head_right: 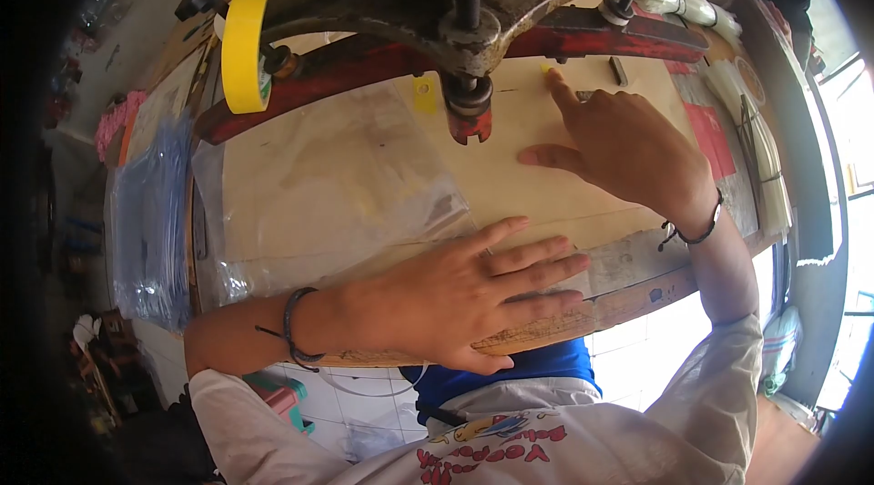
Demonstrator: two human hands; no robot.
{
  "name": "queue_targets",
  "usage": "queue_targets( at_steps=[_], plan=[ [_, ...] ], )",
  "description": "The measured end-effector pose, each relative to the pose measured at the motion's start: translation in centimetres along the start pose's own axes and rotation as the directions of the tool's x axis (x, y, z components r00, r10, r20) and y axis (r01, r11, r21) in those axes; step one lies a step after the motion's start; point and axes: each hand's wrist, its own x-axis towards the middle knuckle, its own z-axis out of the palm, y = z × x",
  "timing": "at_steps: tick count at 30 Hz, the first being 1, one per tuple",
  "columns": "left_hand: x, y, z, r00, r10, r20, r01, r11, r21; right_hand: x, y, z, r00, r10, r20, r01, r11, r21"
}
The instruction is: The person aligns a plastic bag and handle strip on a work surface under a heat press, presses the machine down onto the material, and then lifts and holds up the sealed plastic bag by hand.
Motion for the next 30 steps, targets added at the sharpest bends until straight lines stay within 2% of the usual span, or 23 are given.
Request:
queue_targets(
  at_steps=[11, 14, 17, 20, 23, 25, 27, 30],
  plan=[
    [0.0, 0.0, 0.1, 1.000, -0.006, 0.012, 0.006, 1.000, 0.002, -0.1, -0.5, -0.4, 0.998, 0.037, 0.046, -0.038, 0.999, 0.037],
    [0.0, 0.0, 0.0, 1.000, -0.006, 0.012, 0.006, 1.000, 0.014, -0.3, -0.8, -0.2, 0.999, 0.040, 0.027, -0.041, 0.999, 0.035],
    [0.0, 0.0, 0.0, 1.000, -0.003, 0.001, 0.003, 1.000, 0.012, -0.6, -1.2, -0.4, 0.998, 0.013, -0.062, -0.014, 1.000, -0.005],
    [-0.1, 0.0, 0.1, 1.000, 0.001, -0.013, -0.001, 1.000, 0.008, -0.8, -1.0, -1.2, 0.990, -0.130, 0.059, 0.125, 0.989, 0.079],
    [-0.1, -0.1, 0.1, 1.000, 0.006, -0.022, -0.006, 1.000, 0.012, -1.5, -1.6, -1.0, 0.923, -0.367, 0.119, 0.329, 0.910, 0.254],
    [-0.1, -0.2, 0.1, 1.000, 0.002, -0.007, -0.001, 1.000, 0.016, -1.3, -2.5, -0.7, 0.898, -0.437, 0.052, 0.408, 0.871, 0.275],
    [-0.1, -0.3, 0.4, 0.998, 0.013, -0.056, -0.013, 1.000, -0.009, -1.0, -2.8, -0.3, 0.872, -0.489, -0.007, 0.467, 0.829, 0.307],
    [-0.1, -0.2, 0.2, 0.999, -0.016, -0.044, 0.011, 0.994, -0.105, -0.9, -2.9, 0.0, 0.781, -0.576, -0.242, 0.615, 0.641, 0.460]
  ],
)
